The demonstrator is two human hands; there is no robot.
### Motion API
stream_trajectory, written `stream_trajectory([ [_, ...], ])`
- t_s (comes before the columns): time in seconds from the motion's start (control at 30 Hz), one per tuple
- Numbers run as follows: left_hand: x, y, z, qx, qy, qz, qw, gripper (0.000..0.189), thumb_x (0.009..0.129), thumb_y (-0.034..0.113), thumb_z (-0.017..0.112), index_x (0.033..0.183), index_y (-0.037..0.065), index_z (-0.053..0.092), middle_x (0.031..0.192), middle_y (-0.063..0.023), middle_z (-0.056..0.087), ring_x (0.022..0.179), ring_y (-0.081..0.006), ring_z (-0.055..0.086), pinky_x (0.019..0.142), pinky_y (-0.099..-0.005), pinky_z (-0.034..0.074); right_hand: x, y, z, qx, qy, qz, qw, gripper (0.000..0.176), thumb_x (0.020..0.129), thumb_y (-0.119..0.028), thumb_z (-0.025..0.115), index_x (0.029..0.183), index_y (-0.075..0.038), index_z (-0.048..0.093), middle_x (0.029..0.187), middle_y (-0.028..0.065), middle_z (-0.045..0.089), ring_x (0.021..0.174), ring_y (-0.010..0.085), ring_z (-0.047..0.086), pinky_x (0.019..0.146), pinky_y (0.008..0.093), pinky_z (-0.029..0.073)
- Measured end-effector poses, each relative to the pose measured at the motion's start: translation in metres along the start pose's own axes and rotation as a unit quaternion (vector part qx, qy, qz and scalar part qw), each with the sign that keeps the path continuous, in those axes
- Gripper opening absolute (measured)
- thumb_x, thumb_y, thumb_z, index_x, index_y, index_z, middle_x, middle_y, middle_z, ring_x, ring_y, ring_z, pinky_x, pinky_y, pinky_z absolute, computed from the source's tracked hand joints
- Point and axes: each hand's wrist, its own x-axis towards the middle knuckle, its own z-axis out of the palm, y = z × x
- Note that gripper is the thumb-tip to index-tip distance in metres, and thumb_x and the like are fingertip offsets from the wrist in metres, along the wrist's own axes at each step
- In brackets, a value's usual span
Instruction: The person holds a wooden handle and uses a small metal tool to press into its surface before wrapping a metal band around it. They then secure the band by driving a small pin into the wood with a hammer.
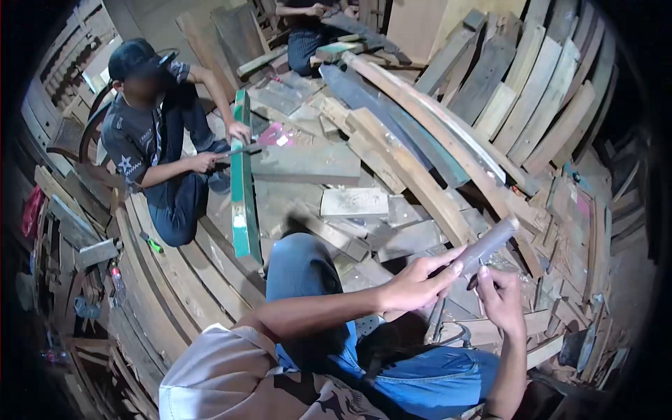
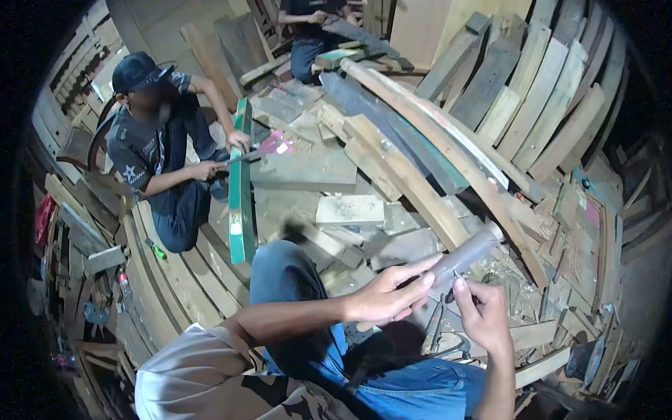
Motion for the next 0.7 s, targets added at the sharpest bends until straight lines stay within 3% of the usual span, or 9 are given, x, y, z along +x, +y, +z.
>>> stream_trajectory([
  [0.03,0.005,-0.003,0.0,0.016,0.001,0.031,0.999,0.06,0.108,0.038,0.04,0.159,0.015,0.02,0.072,0.0006,0.048,0.053,-0.0054,0.043,0.046,-0.0216,0.039,0.005,0.0,-0.002,-0.009,-0.01,-0.009,1.0,0.04,0.1,-0.028,0.058,0.074,0.001,0.067,0.053,0.0035,0.049,0.051,0.0103,0.045,0.049,0.0319,0.034],
  [0.13,0.016,-0.005,-0.002,0.008,0.013,0.07,0.997,0.057,0.108,0.035,0.04,0.158,0.014,0.021,0.07,0.0001,0.049,0.049,-0.0055,0.043,0.043,-0.0213,0.038,0.026,0.006,-0.005,-0.021,-0.012,-0.056,0.998,0.046,0.1,-0.034,0.057,0.072,0.001,0.066,0.052,0.0024,0.047,0.052,0.0099,0.044,0.049,0.0312,0.033],
  [0.17,0.022,-0.009,0.0,-0.001,0.072,0.052,0.996,0.059,0.105,0.038,0.046,0.157,0.016,0.028,0.067,0.0025,0.05,0.05,-0.0058,0.046,0.044,-0.0228,0.041,0.034,0.008,-0.007,-0.014,-0.017,-0.06,0.998,0.046,0.099,-0.035,0.058,0.071,0.001,0.065,0.052,0.0021,0.047,0.052,0.0099,0.044,0.049,0.0313,0.034],
  [0.27,0.031,-0.003,-0.001,-0.017,0.119,0.094,0.988,0.058,0.106,0.037,0.045,0.157,0.016,0.026,0.065,0.0021,0.049,0.046,-0.006,0.044,0.041,-0.0236,0.038,0.075,0.036,-0.004,-0.036,0.014,-0.125,0.991,0.049,0.095,-0.04,0.064,0.069,0.001,0.062,0.053,0.0009,0.047,0.053,0.0092,0.042,0.049,0.032,0.034],
  [0.4,0.027,0.012,-0.006,-0.034,0.153,0.103,0.982,0.057,0.106,0.035,0.044,0.158,0.021,0.025,0.067,0.0008,0.047,0.046,-0.0063,0.044,0.039,-0.0232,0.037,0.117,0.046,0.017,0.019,0.017,-0.149,0.988,0.053,0.093,-0.048,0.062,0.075,0.002,0.068,0.058,0.0051,0.058,0.058,0.0104,0.052,0.055,0.0314,0.042],
  [0.5,0.027,0.016,-0.011,-0.061,0.194,0.102,0.974,0.057,0.106,0.035,0.044,0.157,0.02,0.026,0.07,0.0004,0.047,0.046,-0.0061,0.043,0.04,-0.0231,0.036,0.148,0.057,0.038,0.076,-0.014,-0.185,0.98,0.05,0.095,-0.044,0.059,0.079,0.003,0.067,0.064,0.006,0.062,0.061,0.012,0.055,0.059,0.0317,0.045],
  [0.6,0.032,0.02,-0.018,-0.066,0.217,0.122,0.966,0.058,0.106,0.036,0.045,0.157,0.017,0.025,0.07,0.0009,0.047,0.046,-0.0062,0.043,0.04,-0.0234,0.037,0.176,0.07,0.061,0.115,0.023,-0.258,0.959,0.048,0.096,-0.039,0.057,0.071,0.001,0.058,0.058,0.0025,0.053,0.057,0.0111,0.049,0.054,0.031,0.039],
  [0.63,0.029,0.029,-0.017,-0.051,0.221,0.118,0.967,0.06,0.106,0.036,0.046,0.157,0.014,0.025,0.071,0.0008,0.049,0.046,-0.0066,0.043,0.04,-0.024,0.037,0.181,0.071,0.068,0.165,0.015,-0.241,0.956,0.048,0.098,-0.039,0.055,0.069,0.0,0.054,0.056,0.0012,0.048,0.055,0.0107,0.046,0.051,0.0308,0.035],
  [0.7,0.046,0.019,-0.022,-0.067,0.241,0.13,0.959,0.06,0.106,0.038,0.046,0.157,0.015,0.026,0.068,0.0009,0.05,0.047,-0.0072,0.044,0.04,-0.0242,0.037,0.19,0.077,0.079,0.148,0.051,-0.277,0.948,0.051,0.1,-0.042,0.049,0.072,0.0,0.056,0.056,0.0009,0.049,0.055,0.0102,0.047,0.05,0.031,0.034],
])
